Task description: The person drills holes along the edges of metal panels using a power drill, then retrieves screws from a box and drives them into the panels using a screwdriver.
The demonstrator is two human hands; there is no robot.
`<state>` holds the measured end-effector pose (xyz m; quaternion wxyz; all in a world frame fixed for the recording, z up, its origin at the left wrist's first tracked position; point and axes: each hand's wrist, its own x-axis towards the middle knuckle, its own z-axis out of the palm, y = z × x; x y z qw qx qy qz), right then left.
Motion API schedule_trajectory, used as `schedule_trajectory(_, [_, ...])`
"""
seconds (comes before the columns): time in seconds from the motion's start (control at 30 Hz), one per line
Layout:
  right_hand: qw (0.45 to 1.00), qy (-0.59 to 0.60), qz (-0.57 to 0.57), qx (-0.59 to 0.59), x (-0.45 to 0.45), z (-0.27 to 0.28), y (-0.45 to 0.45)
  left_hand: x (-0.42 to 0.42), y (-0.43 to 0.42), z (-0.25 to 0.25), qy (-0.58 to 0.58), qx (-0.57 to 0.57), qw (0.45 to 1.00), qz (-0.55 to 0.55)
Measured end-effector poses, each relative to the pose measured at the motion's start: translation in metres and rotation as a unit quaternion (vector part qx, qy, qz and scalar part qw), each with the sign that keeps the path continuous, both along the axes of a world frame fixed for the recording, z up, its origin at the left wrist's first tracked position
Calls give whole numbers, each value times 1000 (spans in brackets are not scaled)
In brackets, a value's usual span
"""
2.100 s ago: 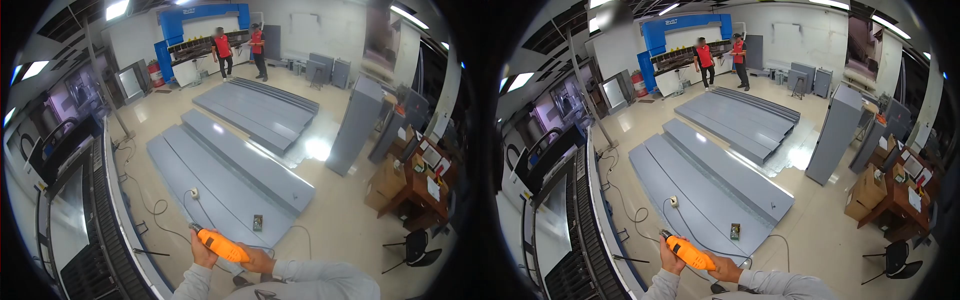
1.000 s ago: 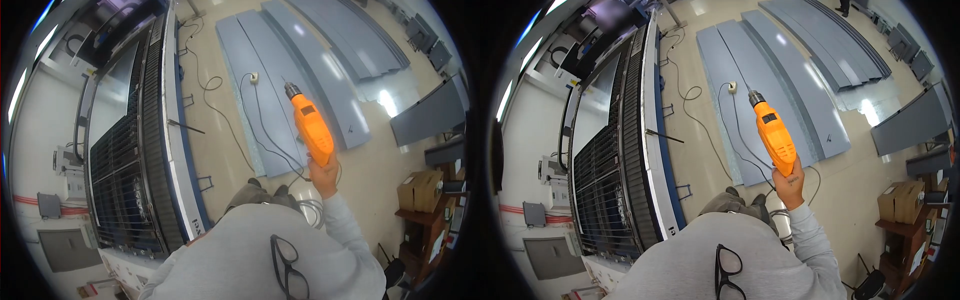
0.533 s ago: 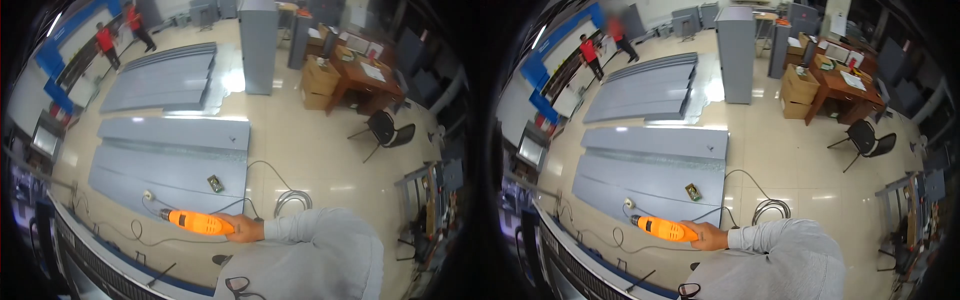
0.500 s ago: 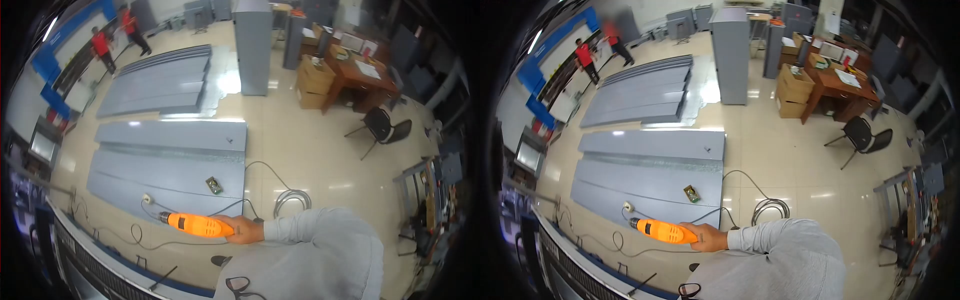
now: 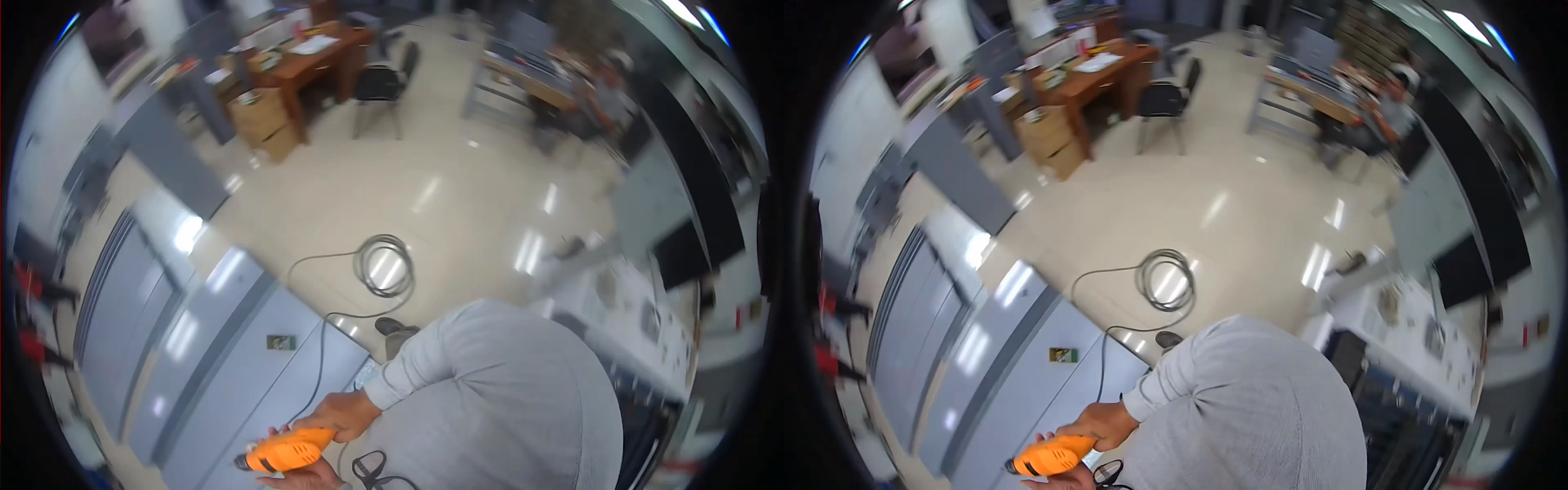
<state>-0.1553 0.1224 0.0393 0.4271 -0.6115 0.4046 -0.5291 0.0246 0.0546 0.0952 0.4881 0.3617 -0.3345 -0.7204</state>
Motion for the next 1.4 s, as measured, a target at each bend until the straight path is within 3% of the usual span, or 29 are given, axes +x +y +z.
schedule_trajectory(0.03, [1000,20,3,23,-23,6,-2,-31,-11,6,44,18,998,37])
schedule_trajectory(0.13, [995,78,5,68,-98,-21,-24,-54,-69,-100,-26,-66,995,-71])
schedule_trajectory(0.17, [989,118,15,92,-89,-19,-38,-67,-74,-81,60,55,995,-64])
schedule_trajectory(0.23, [983,145,41,105,-109,-9,-47,-76,-88,-112,-34,23,999,-10])
schedule_trajectory(0.27, [984,167,10,67,-71,-4,-2,-34,-45,-119,-57,-4,998,36])
schedule_trajectory(0.3, [986,160,-31,33,-49,-23,18,-21,-32,-80,28,126,991,39])
schedule_trajectory(0.33, [987,143,-71,2,-53,-29,28,-17,-32,-73,44,78,996,-15])
schedule_trajectory(0.4, [979,124,-147,69,-70,-51,59,-3,-35,-69,67,-16,990,-124])
schedule_trajectory(0.43, [971,127,-168,114,-80,-62,76,-1,-35,-77,-99,-166,974,-116])
schedule_trajectory(0.53, [923,176,-129,316,-107,-46,140,7,-38,-59,-14,22,999,-41])
schedule_trajectory(0.57, [902,192,-57,384,-110,-44,157,7,-37,-47,-5,55,998,-17])
schedule_trajectory(0.63, [908,93,-69,403,-99,-45,193,8,-36,-27,18,120,992,30])
schedule_trajectory(0.73, [877,-7,-78,474,-85,-26,220,44,-38,-29,142,105,981,75])
schedule_trajectory(0.8, [863,39,-48,502,-71,-42,241,90,-77,-91,230,131,958,-113])
schedule_trajectory(0.9, [817,-4,-64,573,-70,-30,197,109,-71,-61,181,191,965,14])
schedule_trajectory(1.0, [802,-3,-63,595,-35,-22,116,148,-92,-74,269,238,932,49])
schedule_trajectory(1.23, [802,42,-17,596,105,-6,-9,227,-151,-98,322,267,908,-29])
schedule_trajectory(1.4, [802,62,5,595,167,6,-32,258,-181,-85,328,285,898,-68])
